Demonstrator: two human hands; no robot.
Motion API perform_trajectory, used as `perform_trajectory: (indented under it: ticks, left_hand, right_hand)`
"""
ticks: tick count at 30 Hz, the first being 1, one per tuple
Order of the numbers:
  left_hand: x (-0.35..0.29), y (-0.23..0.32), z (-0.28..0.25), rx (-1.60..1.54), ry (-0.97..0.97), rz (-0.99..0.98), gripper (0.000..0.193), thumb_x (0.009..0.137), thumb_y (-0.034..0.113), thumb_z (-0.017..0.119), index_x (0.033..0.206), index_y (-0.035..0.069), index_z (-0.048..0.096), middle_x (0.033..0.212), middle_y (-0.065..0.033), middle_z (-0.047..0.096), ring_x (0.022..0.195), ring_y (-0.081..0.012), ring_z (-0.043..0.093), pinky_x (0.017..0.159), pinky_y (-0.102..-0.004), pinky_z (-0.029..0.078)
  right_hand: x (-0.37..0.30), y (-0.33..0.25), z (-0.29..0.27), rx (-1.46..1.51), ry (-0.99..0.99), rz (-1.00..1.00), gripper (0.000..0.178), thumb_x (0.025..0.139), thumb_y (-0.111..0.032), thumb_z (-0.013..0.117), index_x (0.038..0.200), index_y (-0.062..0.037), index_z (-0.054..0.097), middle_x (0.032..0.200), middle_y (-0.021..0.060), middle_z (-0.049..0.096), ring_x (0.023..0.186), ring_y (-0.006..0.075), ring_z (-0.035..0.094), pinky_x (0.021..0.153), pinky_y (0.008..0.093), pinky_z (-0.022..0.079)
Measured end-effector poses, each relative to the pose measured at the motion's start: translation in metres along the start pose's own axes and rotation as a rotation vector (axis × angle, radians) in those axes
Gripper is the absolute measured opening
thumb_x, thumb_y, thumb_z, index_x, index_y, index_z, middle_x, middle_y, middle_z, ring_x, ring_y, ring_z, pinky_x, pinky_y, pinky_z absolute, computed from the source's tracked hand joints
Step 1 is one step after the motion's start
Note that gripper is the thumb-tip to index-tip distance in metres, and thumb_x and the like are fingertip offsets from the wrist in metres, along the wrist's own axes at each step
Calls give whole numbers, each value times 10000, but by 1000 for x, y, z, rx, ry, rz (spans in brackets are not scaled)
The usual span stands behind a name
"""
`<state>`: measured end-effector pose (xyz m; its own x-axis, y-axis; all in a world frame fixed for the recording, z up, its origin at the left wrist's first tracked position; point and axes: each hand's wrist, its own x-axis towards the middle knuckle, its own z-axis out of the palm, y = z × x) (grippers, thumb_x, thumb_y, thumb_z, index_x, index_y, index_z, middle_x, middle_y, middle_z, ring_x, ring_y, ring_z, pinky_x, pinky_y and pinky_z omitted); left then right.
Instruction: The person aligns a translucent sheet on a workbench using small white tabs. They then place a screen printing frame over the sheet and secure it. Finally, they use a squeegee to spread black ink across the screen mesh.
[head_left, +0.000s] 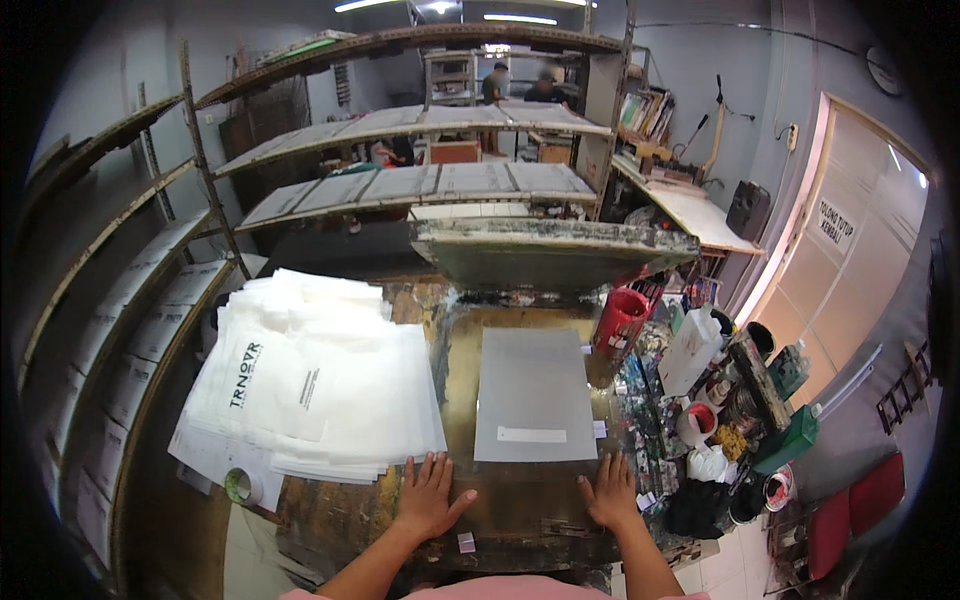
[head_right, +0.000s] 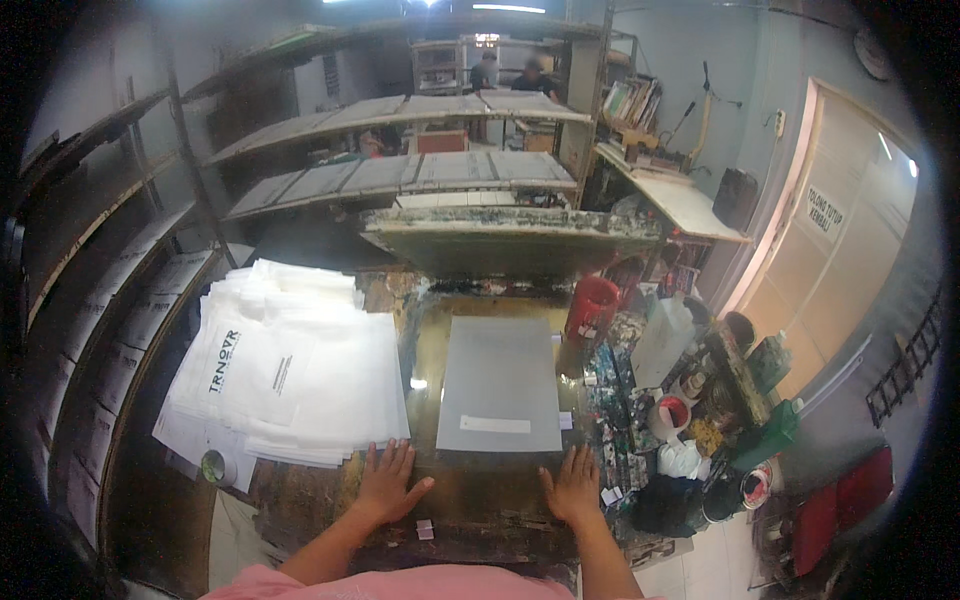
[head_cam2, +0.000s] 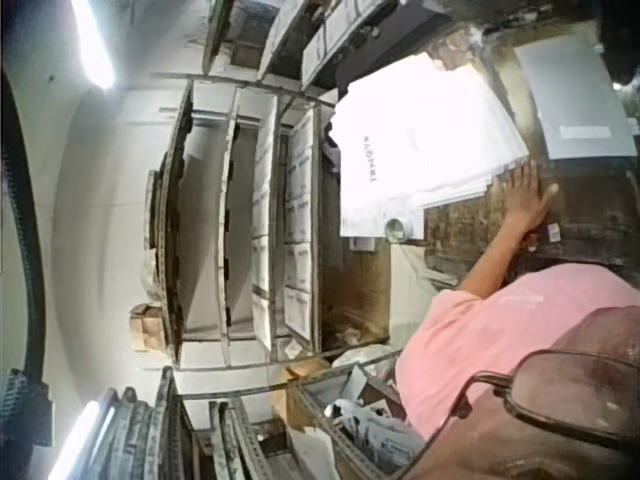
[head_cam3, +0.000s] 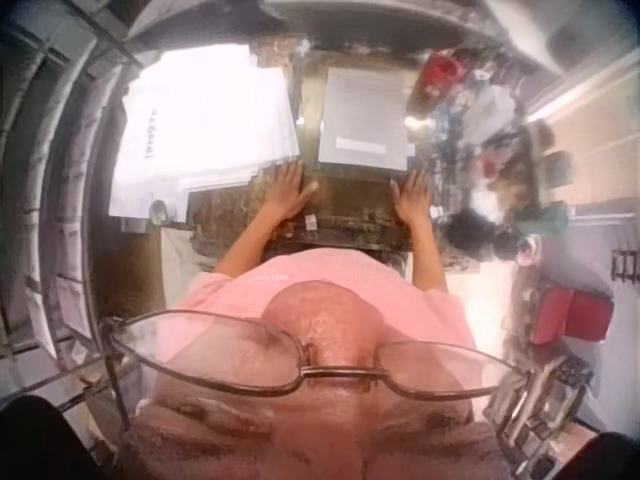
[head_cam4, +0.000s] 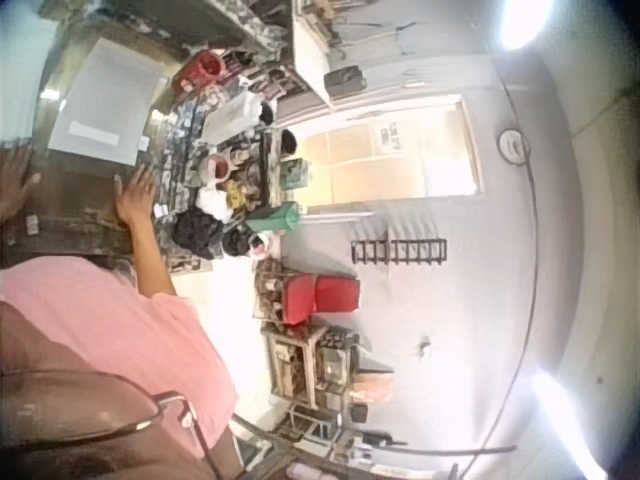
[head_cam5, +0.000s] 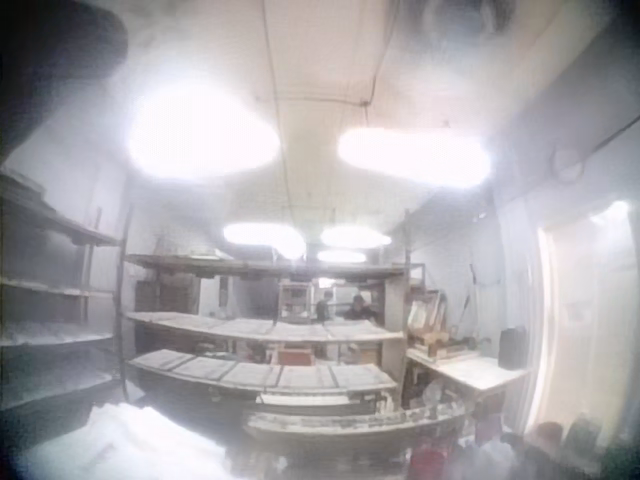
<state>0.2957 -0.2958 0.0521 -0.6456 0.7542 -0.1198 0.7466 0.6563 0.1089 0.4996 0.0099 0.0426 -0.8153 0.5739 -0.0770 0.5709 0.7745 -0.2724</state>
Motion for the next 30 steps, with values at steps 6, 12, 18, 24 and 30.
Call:
perform_trajectory:
  ticks: [6,12,18,24,30]
  left_hand:
    - [-1,-1,7,-29,21,-14,961,1038,739,181,1656,5,233,1744,-175,185,1631,-324,87,1290,-580,-70]
    - [-1,-2,10,-57,14,-18,965,1035,743,182,1657,6,229,1744,-182,178,1634,-316,66,1286,-580,-89]
    - [0,-1,10,-8,3,-14,970,1033,746,197,1659,6,218,1739,-211,169,1634,-331,50,1281,-583,-98]
    - [4,3,-1,-73,3,14,972,1021,770,210,1674,52,210,1737,-243,140,1635,-348,29,1267,-585,-128]
    - [4,-2,8,-51,17,58,947,1023,769,218,1678,85,225,1734,-259,130,1632,-372,24,1249,-626,-132]
  right_hand:
    - [1,13,16,30,70,-24,884,1070,-588,385,1578,130,290,1654,386,222,1566,503,202,1282,542,155]
    - [-1,9,12,38,67,-19,879,1076,-581,372,1582,132,285,1665,377,209,1574,492,189,1286,536,147]
    - [1,12,21,59,102,-3,902,1073,-582,377,1576,158,263,1661,381,212,1574,492,186,1288,531,141]
    - [-2,5,13,45,119,-2,917,1066,-593,382,1569,166,268,1661,379,214,1577,483,186,1288,552,119]
    - [-5,11,10,38,77,-6,958,1060,-633,335,1560,183,269,1644,393,244,1577,482,191,1251,667,-25]
